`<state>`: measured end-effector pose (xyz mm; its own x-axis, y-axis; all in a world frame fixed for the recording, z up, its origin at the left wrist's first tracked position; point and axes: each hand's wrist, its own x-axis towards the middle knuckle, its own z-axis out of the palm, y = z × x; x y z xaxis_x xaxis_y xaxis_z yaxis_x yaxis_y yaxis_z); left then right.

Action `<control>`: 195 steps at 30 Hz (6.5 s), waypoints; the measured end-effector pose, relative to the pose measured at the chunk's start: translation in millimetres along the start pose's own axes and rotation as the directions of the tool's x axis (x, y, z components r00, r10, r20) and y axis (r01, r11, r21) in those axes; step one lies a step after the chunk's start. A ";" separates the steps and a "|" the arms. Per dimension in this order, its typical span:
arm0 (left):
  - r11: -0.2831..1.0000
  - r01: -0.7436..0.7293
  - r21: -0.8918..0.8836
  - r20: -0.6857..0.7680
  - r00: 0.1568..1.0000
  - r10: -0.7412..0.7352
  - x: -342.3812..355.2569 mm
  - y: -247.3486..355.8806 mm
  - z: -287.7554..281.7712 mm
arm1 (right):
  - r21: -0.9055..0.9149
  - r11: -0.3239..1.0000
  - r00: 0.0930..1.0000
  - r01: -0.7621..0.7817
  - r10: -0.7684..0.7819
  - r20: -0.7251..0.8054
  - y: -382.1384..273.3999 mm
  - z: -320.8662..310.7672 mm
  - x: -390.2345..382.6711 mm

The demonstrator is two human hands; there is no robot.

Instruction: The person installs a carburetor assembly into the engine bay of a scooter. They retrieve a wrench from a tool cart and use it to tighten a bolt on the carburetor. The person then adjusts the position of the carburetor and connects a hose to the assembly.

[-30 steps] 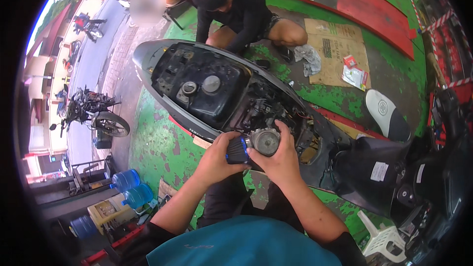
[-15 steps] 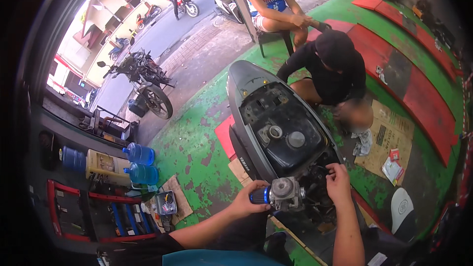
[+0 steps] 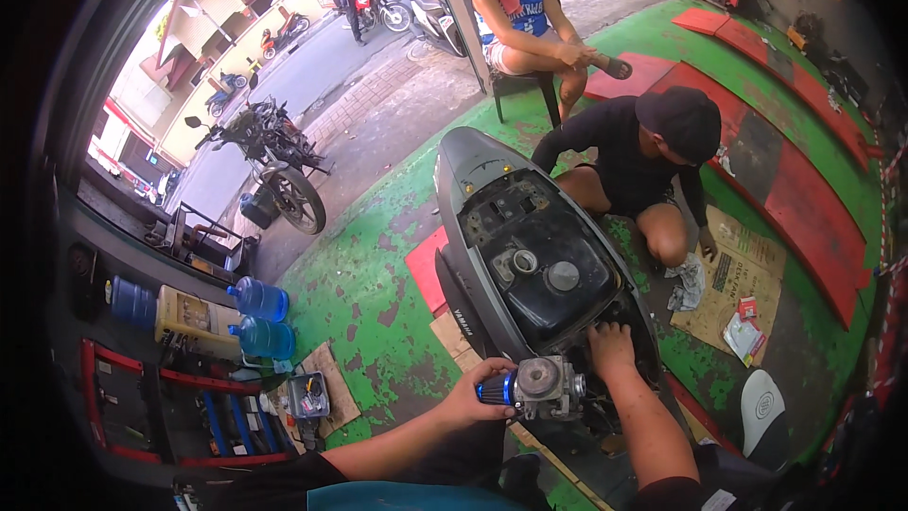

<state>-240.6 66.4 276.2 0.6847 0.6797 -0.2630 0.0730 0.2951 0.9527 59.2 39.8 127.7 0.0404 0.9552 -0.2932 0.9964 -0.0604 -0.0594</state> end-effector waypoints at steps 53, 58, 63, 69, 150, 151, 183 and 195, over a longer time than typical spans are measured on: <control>0.944 -0.017 0.330 -0.082 0.996 0.046 129.9 -33.2 85.5 | 0.986 0.158 0.654 0.046 0.742 -0.149 32.0 23.1 -172.3; 0.987 0.023 0.162 -0.068 0.998 -0.012 129.6 -42.0 91.7 | 0.992 0.096 0.611 0.080 0.781 -0.125 42.7 33.1 -179.7; 0.993 0.076 -0.087 -0.082 0.993 -0.083 130.0 -54.8 103.0 | 0.968 0.229 0.543 0.103 0.802 -0.248 47.9 34.6 -179.0; 0.980 0.159 -0.122 -0.106 0.979 -0.173 128.9 -63.6 116.3 | 0.963 0.204 0.564 0.177 0.781 -0.269 36.8 26.9 -172.5; 0.997 0.009 0.076 -0.162 0.987 0.003 127.4 -77.3 123.7 | 0.767 0.638 0.649 -0.070 0.613 -0.451 39.6 5.5 -159.2; 0.996 -0.010 0.087 -0.183 0.983 0.026 129.1 -77.2 124.7 | 0.731 0.680 0.661 -0.062 0.577 -0.480 38.4 4.9 -159.6; 0.867 -0.237 0.438 -0.194 0.917 0.348 133.2 -96.4 144.6 | 0.993 0.108 0.512 -0.040 0.856 -0.073 -31.2 18.1 -124.3; 0.990 -0.104 0.091 -0.222 0.967 0.122 137.9 -94.4 144.8 | 0.992 -0.125 0.485 -0.028 0.866 0.123 -25.8 1.0 -126.0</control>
<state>-48.1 35.1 172.1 0.5100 0.8427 -0.1722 0.0668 0.1608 0.9847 28.2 -79.2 165.3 0.8733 0.3752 -0.3108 -0.1995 -0.3067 -0.9307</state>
